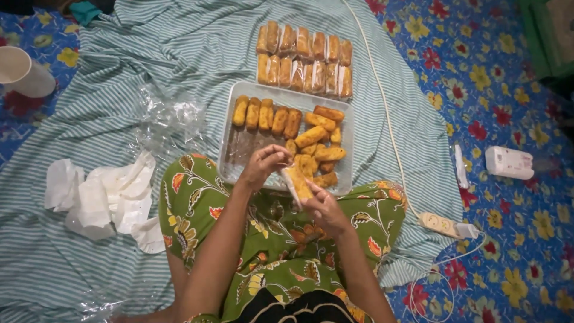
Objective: Wrapping individual fried snacks in small plastic sheets for packaging.
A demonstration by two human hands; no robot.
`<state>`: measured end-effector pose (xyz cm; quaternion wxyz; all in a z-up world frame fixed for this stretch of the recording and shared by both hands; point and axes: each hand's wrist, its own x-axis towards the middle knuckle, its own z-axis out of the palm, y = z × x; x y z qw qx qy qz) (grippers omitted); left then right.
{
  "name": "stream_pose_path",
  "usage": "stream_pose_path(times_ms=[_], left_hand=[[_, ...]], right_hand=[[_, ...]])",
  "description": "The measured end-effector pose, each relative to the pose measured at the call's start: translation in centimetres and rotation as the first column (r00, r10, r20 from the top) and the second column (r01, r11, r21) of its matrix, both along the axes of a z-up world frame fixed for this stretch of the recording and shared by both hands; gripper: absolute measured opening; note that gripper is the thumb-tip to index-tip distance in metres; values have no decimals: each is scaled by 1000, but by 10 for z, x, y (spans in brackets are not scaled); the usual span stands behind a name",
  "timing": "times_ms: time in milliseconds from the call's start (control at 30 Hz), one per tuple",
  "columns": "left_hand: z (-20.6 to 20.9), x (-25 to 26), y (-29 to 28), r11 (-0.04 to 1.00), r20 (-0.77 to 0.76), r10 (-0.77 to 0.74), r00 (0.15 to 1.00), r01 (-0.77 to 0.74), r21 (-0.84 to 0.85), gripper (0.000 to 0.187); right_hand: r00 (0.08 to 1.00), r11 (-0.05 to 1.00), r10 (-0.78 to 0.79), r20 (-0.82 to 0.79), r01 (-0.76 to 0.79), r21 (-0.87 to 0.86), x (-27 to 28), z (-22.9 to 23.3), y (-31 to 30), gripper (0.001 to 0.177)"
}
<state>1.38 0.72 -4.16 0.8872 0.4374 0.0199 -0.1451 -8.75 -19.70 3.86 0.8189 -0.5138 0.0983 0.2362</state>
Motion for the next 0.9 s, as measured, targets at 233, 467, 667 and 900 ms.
stream_pose_path(times_ms=[233, 467, 667, 900], left_hand=[[42, -16, -7, 996, 32, -83, 996, 83, -25, 26], [43, -13, -8, 997, 89, -68, 994, 71, -26, 32], [34, -10, -5, 1000, 125, -31, 992, 31, 2, 22], [37, -13, -3, 998, 138, 36, 990, -42, 42, 11]], right_hand=[[990, 983, -121, -71, 130, 129, 8, -15, -9, 60], [992, 972, -110, -61, 120, 204, 15, -16, -8, 56], [994, 977, -92, -53, 100, 187, 14, -21, -10, 53], [995, 983, -96, -39, 101, 156, 10, -14, -7, 51]])
